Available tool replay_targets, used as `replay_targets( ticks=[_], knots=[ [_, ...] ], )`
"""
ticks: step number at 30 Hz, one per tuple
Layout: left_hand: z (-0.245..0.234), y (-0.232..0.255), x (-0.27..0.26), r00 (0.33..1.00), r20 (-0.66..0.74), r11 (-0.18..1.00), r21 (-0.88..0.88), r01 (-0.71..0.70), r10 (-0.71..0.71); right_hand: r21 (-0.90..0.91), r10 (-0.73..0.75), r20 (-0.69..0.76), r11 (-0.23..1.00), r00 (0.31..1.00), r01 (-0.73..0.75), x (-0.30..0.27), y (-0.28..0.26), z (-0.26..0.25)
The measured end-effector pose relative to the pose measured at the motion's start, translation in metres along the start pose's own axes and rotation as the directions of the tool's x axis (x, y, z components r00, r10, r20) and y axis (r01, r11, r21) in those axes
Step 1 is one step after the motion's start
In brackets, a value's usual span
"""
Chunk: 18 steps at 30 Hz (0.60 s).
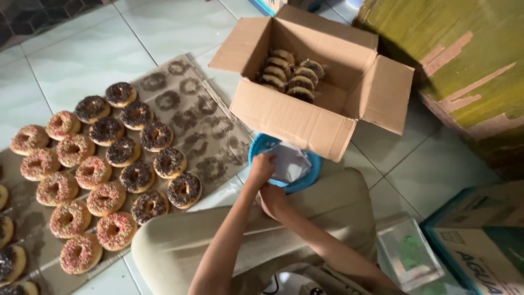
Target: The person sits on the floor and individually places donuts into clear plastic bags, then puts the sealed bags into a cardboard box. The donuts are arranged on a patterned mat, and the person handles them one at a time throughout the clip.
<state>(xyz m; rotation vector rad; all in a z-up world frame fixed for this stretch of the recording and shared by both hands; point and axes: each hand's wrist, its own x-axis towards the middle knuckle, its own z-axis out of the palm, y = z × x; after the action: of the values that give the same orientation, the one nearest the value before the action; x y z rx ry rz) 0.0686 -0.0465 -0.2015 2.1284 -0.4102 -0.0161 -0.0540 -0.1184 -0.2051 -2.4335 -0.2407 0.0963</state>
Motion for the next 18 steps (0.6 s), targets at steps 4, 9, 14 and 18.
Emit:
replay_targets(
  ticks=[4,9,14,18],
  knots=[
    [0.044,-0.023,0.01,0.984,0.09,0.935,0.308,-0.176,0.155,0.151,-0.063,-0.033,0.986,0.997,0.068,-0.014,0.007,-0.037],
    [0.064,-0.025,0.003,0.964,0.265,0.854,0.505,-0.125,-0.016,0.161,-0.019,0.028,0.987,0.999,0.014,-0.028,-0.01,-0.114],
    [0.068,-0.012,0.002,0.985,0.119,0.742,0.647,-0.173,0.125,0.195,0.189,-0.192,0.969,0.963,-0.151,-0.037,-0.041,-0.162],
    [0.036,0.024,-0.004,0.99,0.141,0.845,0.526,-0.097,0.026,0.079,-0.286,-0.518,0.922,0.806,0.378,-0.036,-0.02,-0.159]
  ],
)
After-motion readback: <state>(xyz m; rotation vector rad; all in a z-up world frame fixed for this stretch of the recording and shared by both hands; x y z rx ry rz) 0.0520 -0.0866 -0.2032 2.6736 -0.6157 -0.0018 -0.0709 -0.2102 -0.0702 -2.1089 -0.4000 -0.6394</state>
